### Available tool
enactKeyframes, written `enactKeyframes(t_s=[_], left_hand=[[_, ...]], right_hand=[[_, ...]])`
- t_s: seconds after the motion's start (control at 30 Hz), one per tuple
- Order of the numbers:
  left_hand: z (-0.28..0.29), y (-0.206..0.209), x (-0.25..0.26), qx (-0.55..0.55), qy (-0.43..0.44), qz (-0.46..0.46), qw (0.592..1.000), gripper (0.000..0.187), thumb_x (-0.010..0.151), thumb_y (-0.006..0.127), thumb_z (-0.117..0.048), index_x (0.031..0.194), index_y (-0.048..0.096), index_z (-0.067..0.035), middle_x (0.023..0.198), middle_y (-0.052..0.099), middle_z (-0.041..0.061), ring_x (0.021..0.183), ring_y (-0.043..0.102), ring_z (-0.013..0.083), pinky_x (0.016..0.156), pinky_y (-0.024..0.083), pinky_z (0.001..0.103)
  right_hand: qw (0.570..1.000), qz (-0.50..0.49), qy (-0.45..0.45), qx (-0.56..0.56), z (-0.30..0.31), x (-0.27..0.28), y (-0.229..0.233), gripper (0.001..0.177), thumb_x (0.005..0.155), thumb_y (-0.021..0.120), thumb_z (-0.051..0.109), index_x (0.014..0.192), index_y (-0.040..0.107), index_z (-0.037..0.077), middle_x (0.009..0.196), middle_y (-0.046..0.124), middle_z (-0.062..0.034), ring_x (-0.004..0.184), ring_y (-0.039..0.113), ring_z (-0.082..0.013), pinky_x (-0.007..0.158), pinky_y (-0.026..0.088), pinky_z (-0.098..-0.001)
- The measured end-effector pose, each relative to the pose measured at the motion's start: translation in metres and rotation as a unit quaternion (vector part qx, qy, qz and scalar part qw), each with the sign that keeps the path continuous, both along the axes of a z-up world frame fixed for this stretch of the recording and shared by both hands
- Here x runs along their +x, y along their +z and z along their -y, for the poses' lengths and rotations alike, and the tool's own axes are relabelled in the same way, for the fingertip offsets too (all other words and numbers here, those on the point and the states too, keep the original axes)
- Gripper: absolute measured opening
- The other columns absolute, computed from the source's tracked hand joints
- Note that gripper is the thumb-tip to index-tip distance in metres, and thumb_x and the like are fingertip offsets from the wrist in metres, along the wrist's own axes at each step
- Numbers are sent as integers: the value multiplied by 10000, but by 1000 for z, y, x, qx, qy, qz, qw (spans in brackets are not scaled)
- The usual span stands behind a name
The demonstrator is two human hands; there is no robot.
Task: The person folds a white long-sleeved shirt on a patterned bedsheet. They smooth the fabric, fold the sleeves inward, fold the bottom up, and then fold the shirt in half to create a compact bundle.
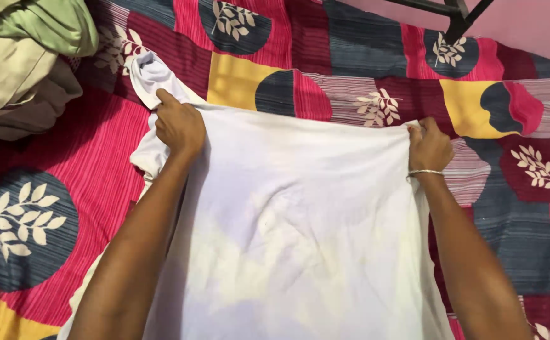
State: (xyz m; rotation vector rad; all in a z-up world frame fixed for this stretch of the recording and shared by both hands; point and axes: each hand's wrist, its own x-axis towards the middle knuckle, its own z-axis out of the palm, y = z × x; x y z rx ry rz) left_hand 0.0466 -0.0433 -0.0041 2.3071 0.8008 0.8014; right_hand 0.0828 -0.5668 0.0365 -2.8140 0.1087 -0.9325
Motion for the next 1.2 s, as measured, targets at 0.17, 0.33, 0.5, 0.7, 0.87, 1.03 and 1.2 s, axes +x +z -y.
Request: enactKeyframes(t_s=[0.17,0.33,0.5,0.7,0.87,1.03,1.2], left_hand=[[4,-1,0,-7,24,29,999,264,941,574,-78,1148,444,21,1164,584,297,910,686,463,751,560,540],[20,1,-13,124,32,43,991,283,960,542,-55,1218,477,43,1296,482,310,1031,599,446,828,526,513],[58,-8,-18,219,-117,97,964,391,875,544,-17,1265,566,-20,1226,546,223,1109,520,395,961,427,531],[130,-39,-50,118,-380,64,915,417,935,552,-229,1311,624,-65,1386,567,175,1328,484,376,1101,363,557],[132,-55,-68,150,-317,39,936,575,971,587,-446,1477,552,-175,1635,400,111,1521,297,384,1195,231,604],[134,-62,-64,159,-286,28,945,634,966,571,-488,1511,525,-168,1653,352,111,1528,268,391,1189,216,616],[131,-56,-56,151,-282,13,947,668,962,557,-517,1529,502,-168,1655,324,129,1522,247,392,1178,180,642]], right_hand=[[999,-9,18,36,8,10,-27,288,976,739,370,1073,734,99,944,747,-197,860,704,-432,736,521,-530],[987,26,87,136,24,19,-46,246,1003,728,289,1125,720,75,1035,707,-170,938,690,-334,846,525,-446],[990,118,78,-5,9,6,-44,245,1000,705,157,1238,711,99,1222,642,-123,1172,583,-332,1012,337,-548],[958,-201,205,-12,-74,-65,-77,654,1000,490,367,1587,350,116,1653,325,-160,1544,224,-317,1186,33,-648],[955,-269,122,-34,-69,-52,-83,719,1036,338,512,1625,209,121,1703,143,-120,1559,124,-308,1200,70,-613],[964,-255,60,-32,-21,-11,-75,707,1052,297,511,1635,202,122,1730,126,-97,1594,116,-296,1248,113,-585],[954,-296,16,-41,-17,-9,-54,719,1046,281,512,1630,172,107,1719,67,-138,1574,37,-382,1207,60,-634]])
